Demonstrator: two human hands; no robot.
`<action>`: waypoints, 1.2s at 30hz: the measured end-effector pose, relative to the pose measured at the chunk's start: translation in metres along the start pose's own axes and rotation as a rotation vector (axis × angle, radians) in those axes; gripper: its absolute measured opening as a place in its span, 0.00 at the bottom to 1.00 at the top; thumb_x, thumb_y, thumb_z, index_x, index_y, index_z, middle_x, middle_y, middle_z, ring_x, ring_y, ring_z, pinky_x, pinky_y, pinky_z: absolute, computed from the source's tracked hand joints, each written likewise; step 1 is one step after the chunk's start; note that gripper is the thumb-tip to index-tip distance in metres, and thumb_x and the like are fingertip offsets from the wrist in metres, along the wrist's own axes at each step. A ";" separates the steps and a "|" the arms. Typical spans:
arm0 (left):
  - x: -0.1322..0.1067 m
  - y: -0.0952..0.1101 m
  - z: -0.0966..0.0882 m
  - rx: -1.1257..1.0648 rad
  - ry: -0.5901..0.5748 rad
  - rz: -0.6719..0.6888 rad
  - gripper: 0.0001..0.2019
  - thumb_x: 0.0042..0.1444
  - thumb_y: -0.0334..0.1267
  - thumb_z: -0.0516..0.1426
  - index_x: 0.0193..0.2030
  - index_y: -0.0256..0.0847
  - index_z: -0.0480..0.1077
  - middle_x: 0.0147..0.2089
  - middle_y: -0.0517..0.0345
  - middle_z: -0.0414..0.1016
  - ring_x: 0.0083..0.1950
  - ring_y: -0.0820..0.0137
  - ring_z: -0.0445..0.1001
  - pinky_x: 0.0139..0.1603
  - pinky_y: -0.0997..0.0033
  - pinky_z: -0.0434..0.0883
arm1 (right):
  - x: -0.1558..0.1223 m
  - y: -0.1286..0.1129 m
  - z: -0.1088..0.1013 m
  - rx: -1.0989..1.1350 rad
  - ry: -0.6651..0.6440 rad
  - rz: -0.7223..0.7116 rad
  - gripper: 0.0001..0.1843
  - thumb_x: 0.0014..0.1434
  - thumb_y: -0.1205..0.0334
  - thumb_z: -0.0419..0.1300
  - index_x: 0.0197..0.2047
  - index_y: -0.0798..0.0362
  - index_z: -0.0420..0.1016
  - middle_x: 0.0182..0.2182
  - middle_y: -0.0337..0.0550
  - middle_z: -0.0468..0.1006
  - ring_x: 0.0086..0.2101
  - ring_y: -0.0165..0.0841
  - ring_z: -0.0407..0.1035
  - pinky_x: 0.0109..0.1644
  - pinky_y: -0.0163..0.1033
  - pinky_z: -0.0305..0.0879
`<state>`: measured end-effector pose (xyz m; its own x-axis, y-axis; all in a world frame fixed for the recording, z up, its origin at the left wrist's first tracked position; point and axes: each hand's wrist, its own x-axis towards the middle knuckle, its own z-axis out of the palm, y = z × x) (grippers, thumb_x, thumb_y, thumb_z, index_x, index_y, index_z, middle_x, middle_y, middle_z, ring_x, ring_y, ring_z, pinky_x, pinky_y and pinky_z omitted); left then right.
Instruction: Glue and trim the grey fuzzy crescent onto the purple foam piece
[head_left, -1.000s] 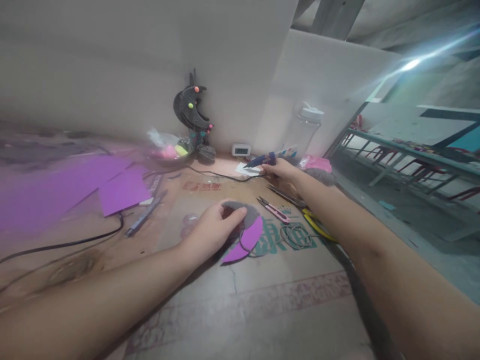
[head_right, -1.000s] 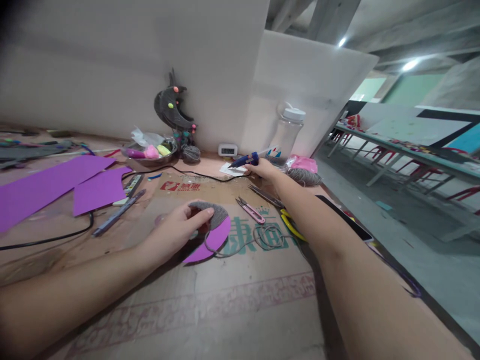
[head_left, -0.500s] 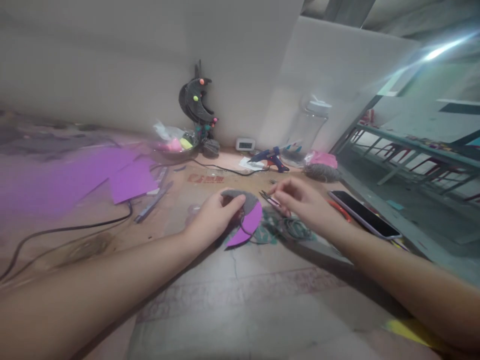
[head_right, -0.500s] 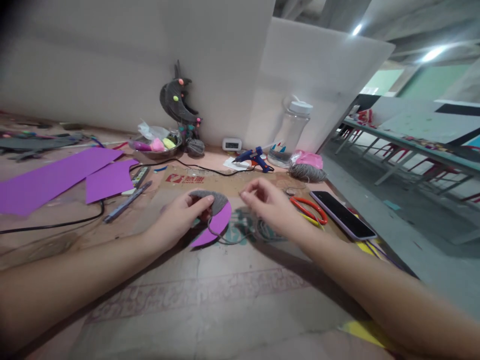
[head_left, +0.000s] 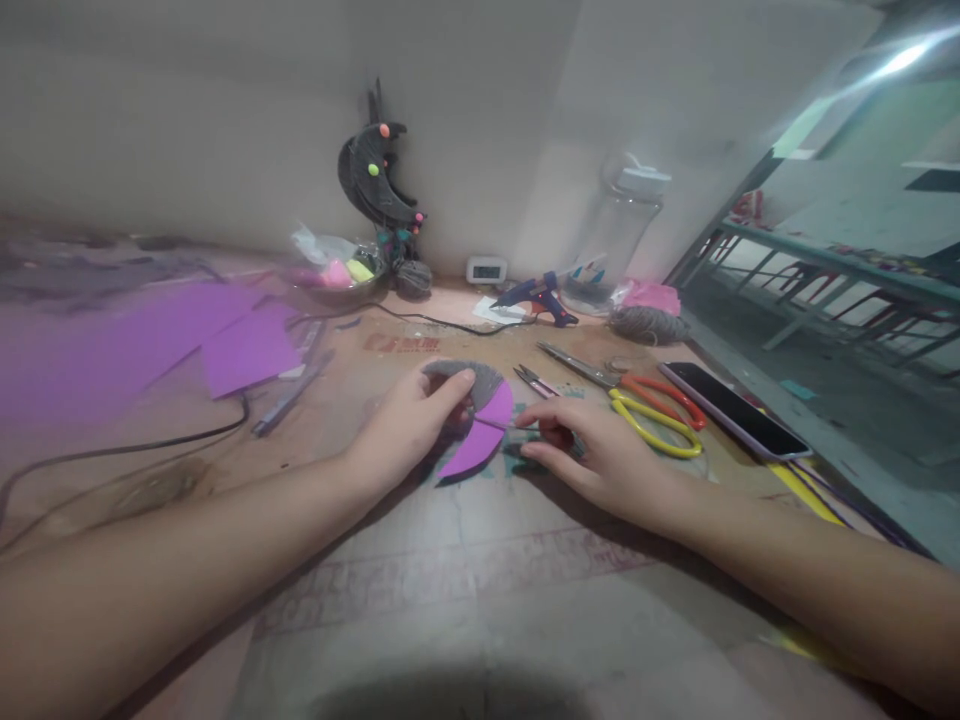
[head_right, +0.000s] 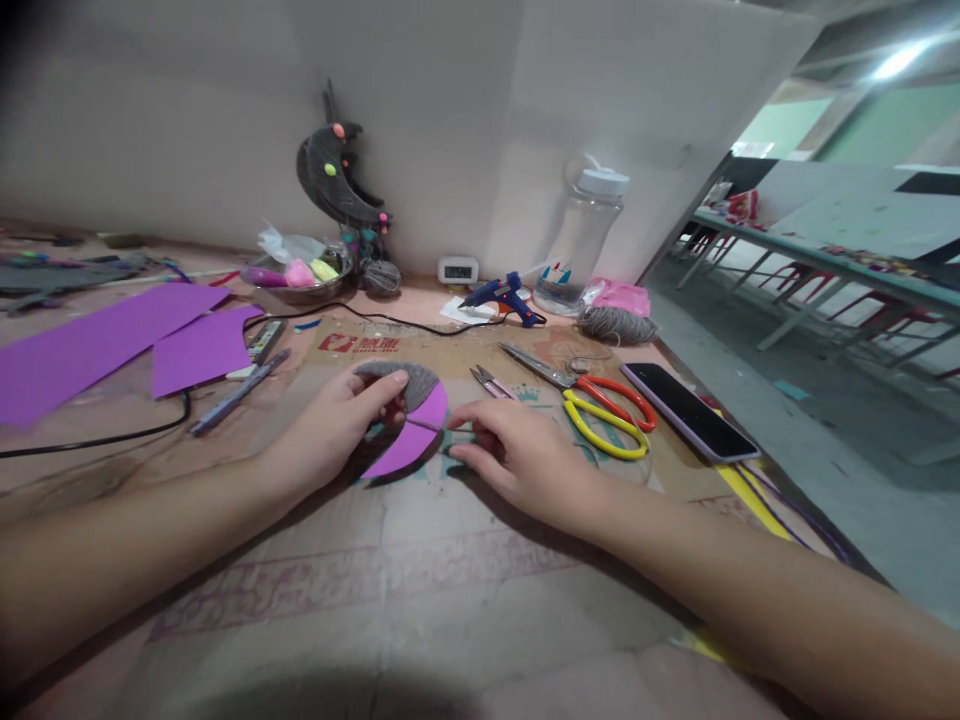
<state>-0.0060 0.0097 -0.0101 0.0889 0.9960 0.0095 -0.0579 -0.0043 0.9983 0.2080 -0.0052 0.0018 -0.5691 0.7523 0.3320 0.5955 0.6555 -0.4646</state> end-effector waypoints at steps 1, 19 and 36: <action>0.000 0.000 0.000 -0.003 0.002 -0.012 0.12 0.56 0.45 0.59 0.30 0.39 0.66 0.23 0.65 0.67 0.23 0.77 0.65 0.25 0.78 0.62 | -0.001 0.002 -0.001 -0.071 0.025 -0.073 0.09 0.62 0.61 0.59 0.45 0.52 0.73 0.29 0.38 0.72 0.29 0.29 0.65 0.35 0.35 0.61; -0.005 0.001 0.002 0.110 -0.083 0.032 0.07 0.58 0.40 0.56 0.33 0.40 0.65 0.24 0.66 0.66 0.27 0.76 0.66 0.28 0.77 0.65 | 0.006 0.021 -0.003 -0.069 0.131 -0.077 0.10 0.65 0.63 0.54 0.33 0.54 0.73 0.29 0.40 0.76 0.31 0.29 0.69 0.36 0.33 0.62; -0.004 -0.005 -0.002 0.216 -0.131 0.080 0.08 0.58 0.44 0.56 0.33 0.42 0.66 0.24 0.64 0.68 0.27 0.72 0.68 0.28 0.74 0.63 | 0.008 0.015 -0.004 0.051 0.131 0.048 0.10 0.63 0.62 0.56 0.32 0.53 0.75 0.29 0.40 0.78 0.29 0.29 0.69 0.35 0.35 0.63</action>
<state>-0.0081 0.0058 -0.0151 0.2211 0.9718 0.0822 0.1426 -0.1156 0.9830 0.2141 0.0109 0.0006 -0.4592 0.7873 0.4113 0.5891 0.6165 -0.5224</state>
